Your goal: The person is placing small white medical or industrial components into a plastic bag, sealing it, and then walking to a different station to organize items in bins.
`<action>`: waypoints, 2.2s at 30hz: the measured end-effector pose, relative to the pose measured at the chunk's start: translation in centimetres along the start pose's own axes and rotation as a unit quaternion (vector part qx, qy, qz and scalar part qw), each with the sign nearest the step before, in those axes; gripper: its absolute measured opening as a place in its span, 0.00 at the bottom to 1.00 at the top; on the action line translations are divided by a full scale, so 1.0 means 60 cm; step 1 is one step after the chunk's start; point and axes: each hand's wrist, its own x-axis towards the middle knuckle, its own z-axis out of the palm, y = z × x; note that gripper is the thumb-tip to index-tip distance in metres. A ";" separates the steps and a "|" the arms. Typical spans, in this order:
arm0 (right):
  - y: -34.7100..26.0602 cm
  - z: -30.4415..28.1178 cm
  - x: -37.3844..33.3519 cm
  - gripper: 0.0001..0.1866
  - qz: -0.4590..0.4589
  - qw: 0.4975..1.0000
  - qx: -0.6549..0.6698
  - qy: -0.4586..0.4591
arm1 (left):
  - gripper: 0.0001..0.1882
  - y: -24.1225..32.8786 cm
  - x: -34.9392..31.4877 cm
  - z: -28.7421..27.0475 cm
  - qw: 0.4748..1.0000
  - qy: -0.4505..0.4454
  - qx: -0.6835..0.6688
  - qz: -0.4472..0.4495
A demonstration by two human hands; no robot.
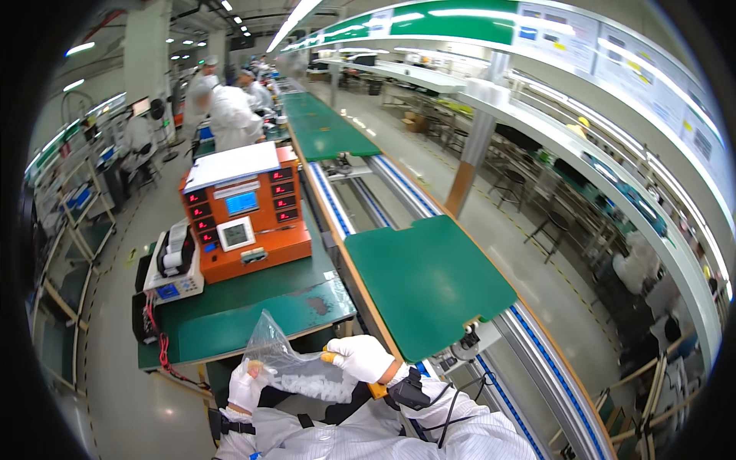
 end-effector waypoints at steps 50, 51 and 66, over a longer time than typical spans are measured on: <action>0.208 0.131 0.311 0.34 -0.234 0.929 -0.283 -0.040 | 0.10 0.031 0.232 -0.192 0.580 0.235 0.760 0.176; 0.206 0.132 0.307 0.33 -0.231 0.931 -0.282 -0.029 | 0.10 0.032 0.229 -0.191 0.580 0.234 0.761 0.171; 0.229 0.144 0.301 0.23 -0.197 0.950 -0.241 0.022 | 0.08 0.033 0.231 -0.184 0.558 0.233 0.772 0.198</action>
